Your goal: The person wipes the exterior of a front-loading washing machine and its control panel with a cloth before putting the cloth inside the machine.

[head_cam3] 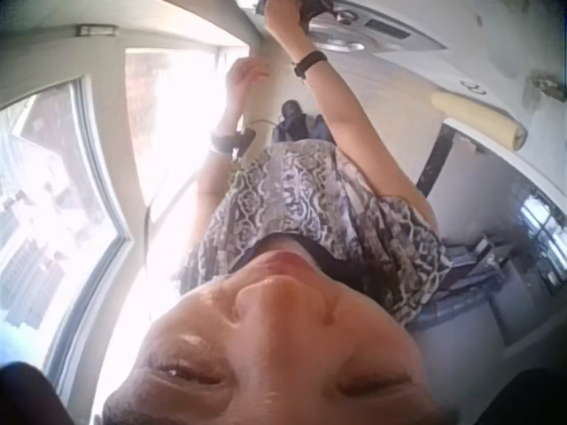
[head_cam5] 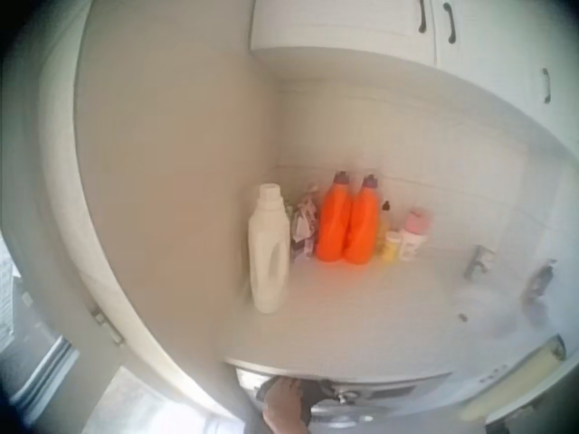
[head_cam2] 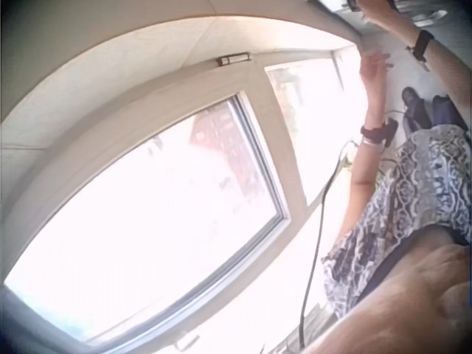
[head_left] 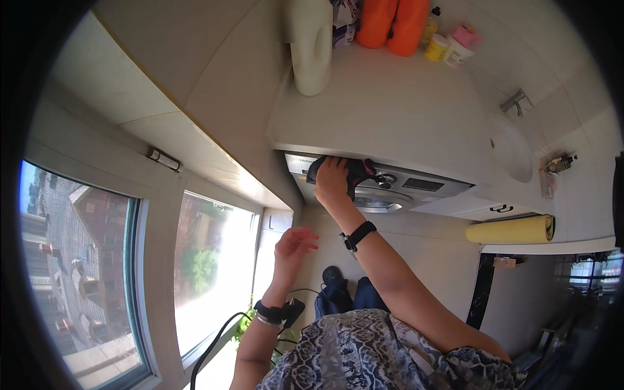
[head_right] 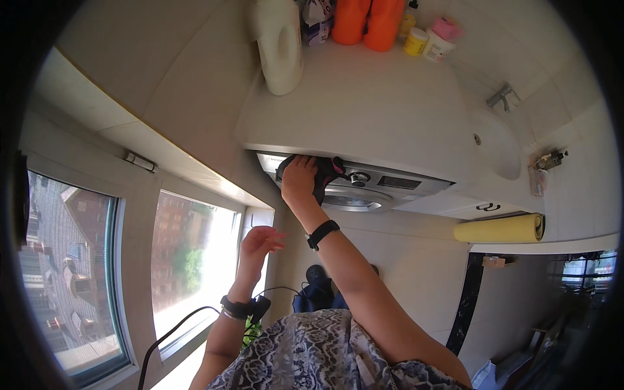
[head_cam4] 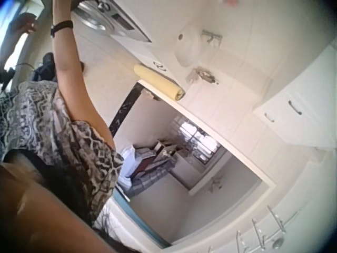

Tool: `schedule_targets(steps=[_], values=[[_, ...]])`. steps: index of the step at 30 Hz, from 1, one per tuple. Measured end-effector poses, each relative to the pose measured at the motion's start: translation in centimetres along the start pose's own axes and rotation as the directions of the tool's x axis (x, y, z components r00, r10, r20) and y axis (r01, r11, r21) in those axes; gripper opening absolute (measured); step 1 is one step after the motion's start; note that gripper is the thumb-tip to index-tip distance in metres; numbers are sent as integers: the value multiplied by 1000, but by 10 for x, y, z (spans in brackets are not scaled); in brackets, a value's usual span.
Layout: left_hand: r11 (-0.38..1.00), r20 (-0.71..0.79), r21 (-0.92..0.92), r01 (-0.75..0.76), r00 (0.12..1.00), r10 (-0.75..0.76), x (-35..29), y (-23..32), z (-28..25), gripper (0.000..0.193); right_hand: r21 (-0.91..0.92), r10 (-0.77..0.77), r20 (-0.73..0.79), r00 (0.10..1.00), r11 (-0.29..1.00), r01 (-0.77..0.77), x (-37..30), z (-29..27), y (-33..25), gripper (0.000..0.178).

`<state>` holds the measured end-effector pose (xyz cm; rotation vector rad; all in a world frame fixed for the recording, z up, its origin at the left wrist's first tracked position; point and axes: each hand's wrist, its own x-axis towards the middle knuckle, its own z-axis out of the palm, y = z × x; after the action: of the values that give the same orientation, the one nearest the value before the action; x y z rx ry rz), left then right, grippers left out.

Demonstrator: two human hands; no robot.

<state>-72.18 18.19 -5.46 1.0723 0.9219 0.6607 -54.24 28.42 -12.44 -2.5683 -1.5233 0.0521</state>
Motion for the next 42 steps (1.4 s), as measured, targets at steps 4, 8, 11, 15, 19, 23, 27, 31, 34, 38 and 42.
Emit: schedule_targets(steps=[4,8,11,15,19,23,27,31,34,38,42], values=[[1000,-75,-25,10,997,-11,-7,-6,-20,22,72,-167,-106,980,982,175,3,11,-47,58],[999,-111,34,-5,994,9,-7,-9,-28,21,84,-389,-112,914,913,399,3,19,-84,61],[998,-112,68,-6,994,14,-6,-7,-29,21,138,-436,-162,885,878,458,4,33,-73,57],[1000,-108,16,-24,994,26,-1,-15,-34,22,802,-492,219,842,582,132,-31,33,-31,38],[999,-61,-10,-45,997,44,7,-9,-29,23,850,-203,503,840,-59,-523,-84,23,48,30],[998,-76,18,-67,995,68,13,-10,-39,24,855,135,432,892,-377,-357,-112,-56,98,33],[997,-76,-24,-72,995,70,19,-19,-44,24,976,294,-214,932,94,194,-98,-91,111,50],[995,-49,-10,-103,994,103,16,-6,-31,24,581,122,-258,958,812,54,-36,-50,104,83],[999,-106,13,-36,994,37,8,-5,-39,25,458,167,-364,916,889,20,-20,-28,49,93],[999,-157,41,-18,987,24,-2,-8,-48,22,621,30,-312,949,763,180,-19,-23,-24,91],[999,-151,34,-34,988,38,-8,3,-49,23,854,-35,-248,968,464,235,-6,-20,-75,84]])
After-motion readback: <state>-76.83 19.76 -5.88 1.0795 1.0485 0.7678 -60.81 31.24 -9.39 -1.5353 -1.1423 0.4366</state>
